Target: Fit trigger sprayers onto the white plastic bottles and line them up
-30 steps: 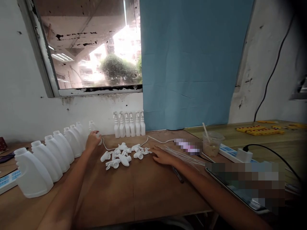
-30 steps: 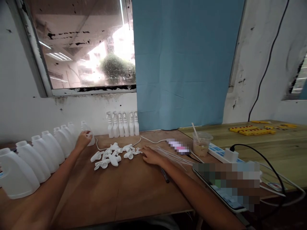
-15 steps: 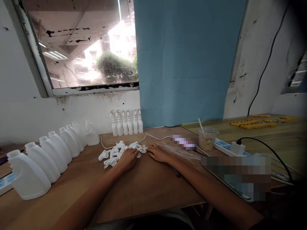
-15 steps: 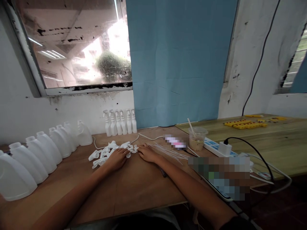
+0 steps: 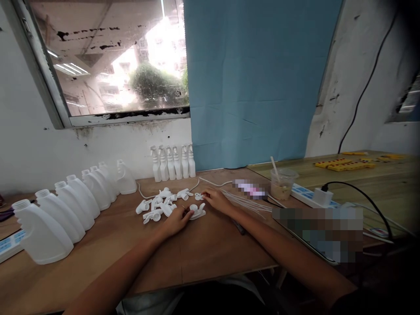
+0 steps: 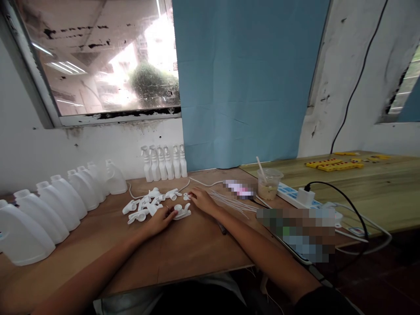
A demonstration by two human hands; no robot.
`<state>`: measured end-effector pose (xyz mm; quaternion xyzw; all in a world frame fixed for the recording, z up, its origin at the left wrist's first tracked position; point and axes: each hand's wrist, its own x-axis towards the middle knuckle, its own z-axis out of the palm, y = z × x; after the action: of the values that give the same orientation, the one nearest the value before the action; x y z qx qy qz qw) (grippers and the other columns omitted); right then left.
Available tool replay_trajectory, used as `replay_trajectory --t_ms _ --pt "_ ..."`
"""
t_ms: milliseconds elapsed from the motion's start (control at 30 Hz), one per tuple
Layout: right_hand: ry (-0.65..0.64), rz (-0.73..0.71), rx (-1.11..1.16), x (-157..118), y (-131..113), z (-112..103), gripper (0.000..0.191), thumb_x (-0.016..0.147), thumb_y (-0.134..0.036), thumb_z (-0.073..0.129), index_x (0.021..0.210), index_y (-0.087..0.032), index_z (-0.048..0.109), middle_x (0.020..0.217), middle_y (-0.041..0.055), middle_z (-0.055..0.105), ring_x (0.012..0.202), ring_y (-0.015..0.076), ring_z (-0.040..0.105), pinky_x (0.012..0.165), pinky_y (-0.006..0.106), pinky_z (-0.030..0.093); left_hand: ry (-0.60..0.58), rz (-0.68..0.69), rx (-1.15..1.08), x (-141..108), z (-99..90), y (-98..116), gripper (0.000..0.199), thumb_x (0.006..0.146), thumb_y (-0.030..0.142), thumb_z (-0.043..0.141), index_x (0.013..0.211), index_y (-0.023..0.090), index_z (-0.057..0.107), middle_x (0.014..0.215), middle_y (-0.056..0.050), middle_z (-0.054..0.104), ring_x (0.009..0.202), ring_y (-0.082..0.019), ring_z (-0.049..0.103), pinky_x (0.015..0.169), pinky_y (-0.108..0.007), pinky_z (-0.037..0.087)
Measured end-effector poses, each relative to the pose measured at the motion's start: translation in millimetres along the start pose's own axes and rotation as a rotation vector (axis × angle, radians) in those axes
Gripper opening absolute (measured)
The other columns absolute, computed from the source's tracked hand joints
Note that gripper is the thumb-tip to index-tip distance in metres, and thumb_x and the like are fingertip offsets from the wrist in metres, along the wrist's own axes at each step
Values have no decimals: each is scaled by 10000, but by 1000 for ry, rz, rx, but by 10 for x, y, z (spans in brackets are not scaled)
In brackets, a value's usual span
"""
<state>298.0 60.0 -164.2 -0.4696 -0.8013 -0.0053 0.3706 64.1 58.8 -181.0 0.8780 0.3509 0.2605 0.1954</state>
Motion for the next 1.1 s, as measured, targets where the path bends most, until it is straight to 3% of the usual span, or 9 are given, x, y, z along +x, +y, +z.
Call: replay_trajectory --t_ms 133,233,333,467,600,700,867,1100 --pt "78 -53 130 -9 -261 -44 163 908 -293 539 881 -190 662 859 54 682 795 181 602 738 308 476 -20 61 3 25 47 -34 319 914 449 471 884 153 585 773 -42 603 691 -179 528 636 -290 374" --pt "-10 -216 224 -54 -407 -62 185 904 -326 555 859 -213 695 869 56 691 850 195 617 800 337 485 -27 105 -42 31 52 -32 285 920 410 461 993 166 590 813 -39 615 705 -176 535 651 -285 380" --pt "-101 -301 210 -100 -432 -94 221 927 -305 514 905 -214 714 936 72 688 899 199 612 849 355 478 -27 40 -35 34 53 -36 295 913 411 466 953 150 596 783 -47 611 688 -182 537 630 -286 371" --pt "-136 -344 181 -135 -371 -141 203 918 -280 528 1003 -224 704 1044 78 673 987 210 588 909 375 452 4 58 -109 20 41 -32 391 909 363 490 1255 183 467 884 -34 635 691 -170 557 644 -275 396" --pt "-137 -293 161 -152 -345 -137 217 849 -290 631 1051 -213 649 1106 86 649 1071 230 559 956 386 431 16 115 -108 -15 -8 20 312 919 317 471 1204 192 449 980 -51 627 785 -180 584 703 -282 424" --pt "-171 -222 167 -163 -357 -109 227 818 -306 664 1021 -208 635 1049 79 669 1020 231 588 917 365 457 -6 159 -50 -41 -54 75 224 935 323 442 1117 199 482 945 -44 628 800 -188 590 700 -283 424" --pt "-226 -148 148 -175 -356 -49 290 798 -309 680 1068 -208 653 1023 70 712 924 226 636 855 350 481 -20 178 39 -45 -77 94 326 873 383 581 1138 207 508 929 -37 637 815 -203 597 687 -281 417" --pt "-223 -152 134 -156 -334 -28 184 796 -254 673 971 -200 672 947 48 729 849 201 649 792 309 485 16 189 32 -14 3 1 268 902 386 544 1100 206 527 948 -33 637 823 -190 596 693 -270 417"
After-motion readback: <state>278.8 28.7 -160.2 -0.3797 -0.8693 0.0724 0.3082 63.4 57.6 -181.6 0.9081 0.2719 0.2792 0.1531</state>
